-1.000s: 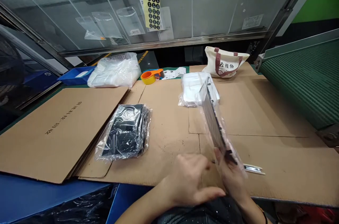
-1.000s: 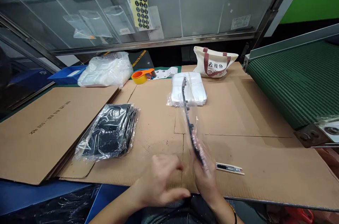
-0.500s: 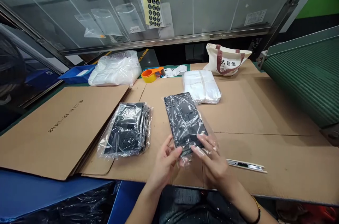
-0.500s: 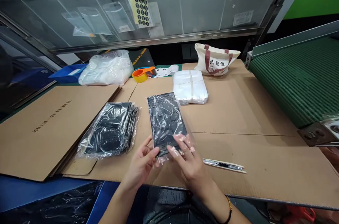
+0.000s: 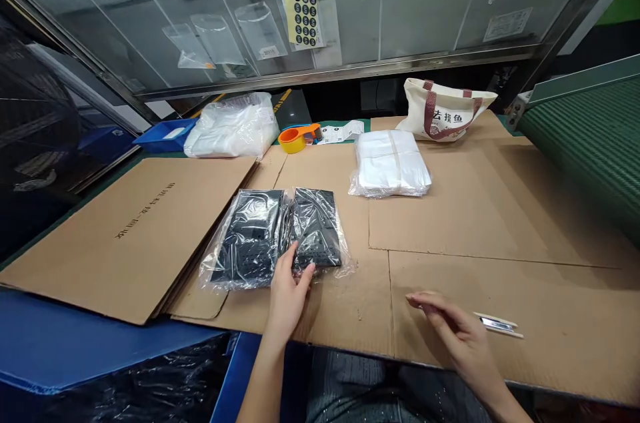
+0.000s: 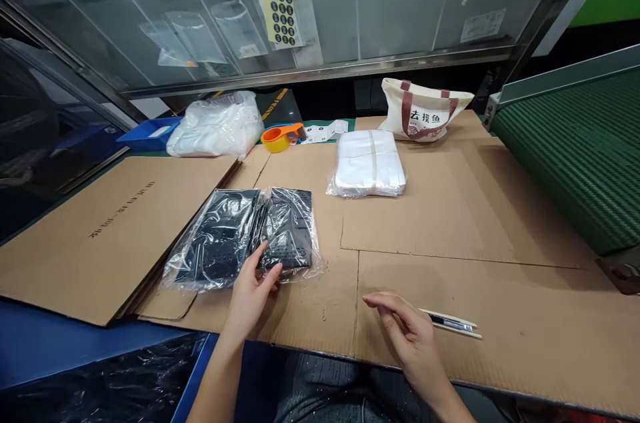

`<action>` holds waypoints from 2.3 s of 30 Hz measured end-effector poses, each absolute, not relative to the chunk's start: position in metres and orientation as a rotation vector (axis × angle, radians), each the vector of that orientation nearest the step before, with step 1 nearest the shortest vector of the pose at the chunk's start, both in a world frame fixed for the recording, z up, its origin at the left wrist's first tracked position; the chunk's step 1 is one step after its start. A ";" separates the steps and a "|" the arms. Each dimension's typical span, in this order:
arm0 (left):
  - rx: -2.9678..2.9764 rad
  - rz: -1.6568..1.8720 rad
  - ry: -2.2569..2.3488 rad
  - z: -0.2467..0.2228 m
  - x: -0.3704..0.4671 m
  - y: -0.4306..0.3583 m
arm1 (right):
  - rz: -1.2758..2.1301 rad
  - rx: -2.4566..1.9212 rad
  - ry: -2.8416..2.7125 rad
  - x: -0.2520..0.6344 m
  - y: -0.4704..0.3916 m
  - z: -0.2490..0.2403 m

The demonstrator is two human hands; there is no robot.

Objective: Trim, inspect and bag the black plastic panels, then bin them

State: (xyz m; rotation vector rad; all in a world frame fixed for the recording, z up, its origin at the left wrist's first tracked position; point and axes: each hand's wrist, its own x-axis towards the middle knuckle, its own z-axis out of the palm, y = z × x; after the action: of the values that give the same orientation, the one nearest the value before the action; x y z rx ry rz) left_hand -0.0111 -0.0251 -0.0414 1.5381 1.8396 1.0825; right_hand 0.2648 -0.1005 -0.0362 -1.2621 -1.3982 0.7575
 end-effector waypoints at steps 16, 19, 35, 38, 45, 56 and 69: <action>2.404 1.024 1.940 -0.016 -0.002 -0.040 | 0.862 -1.320 -1.317 0.261 -0.098 -0.035; 2.561 0.851 1.861 -0.022 -0.001 -0.035 | 0.855 -1.331 -1.324 0.261 -0.099 -0.038; 2.656 0.424 1.984 -0.035 0.000 -0.032 | 0.392 -1.609 -1.917 0.362 -0.108 -0.085; 2.680 0.376 1.951 -0.035 0.002 -0.031 | 0.441 -1.612 -1.880 0.354 -0.102 -0.086; 2.776 0.164 1.927 -0.036 -0.004 -0.026 | 0.502 -1.587 -1.879 0.345 -0.094 -0.088; 2.628 0.261 2.069 -0.035 -0.011 -0.033 | 0.462 -1.610 -1.840 0.333 -0.085 -0.084; 2.254 0.856 2.127 -0.046 -0.005 -0.035 | 0.453 -1.647 -1.865 0.338 -0.084 -0.092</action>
State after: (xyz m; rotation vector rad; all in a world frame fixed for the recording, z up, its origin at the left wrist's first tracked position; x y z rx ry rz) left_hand -0.0051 -0.0354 -0.0457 2.2540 2.1268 0.8555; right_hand 0.3380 -0.0843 -0.0916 -1.6466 -1.8654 0.4535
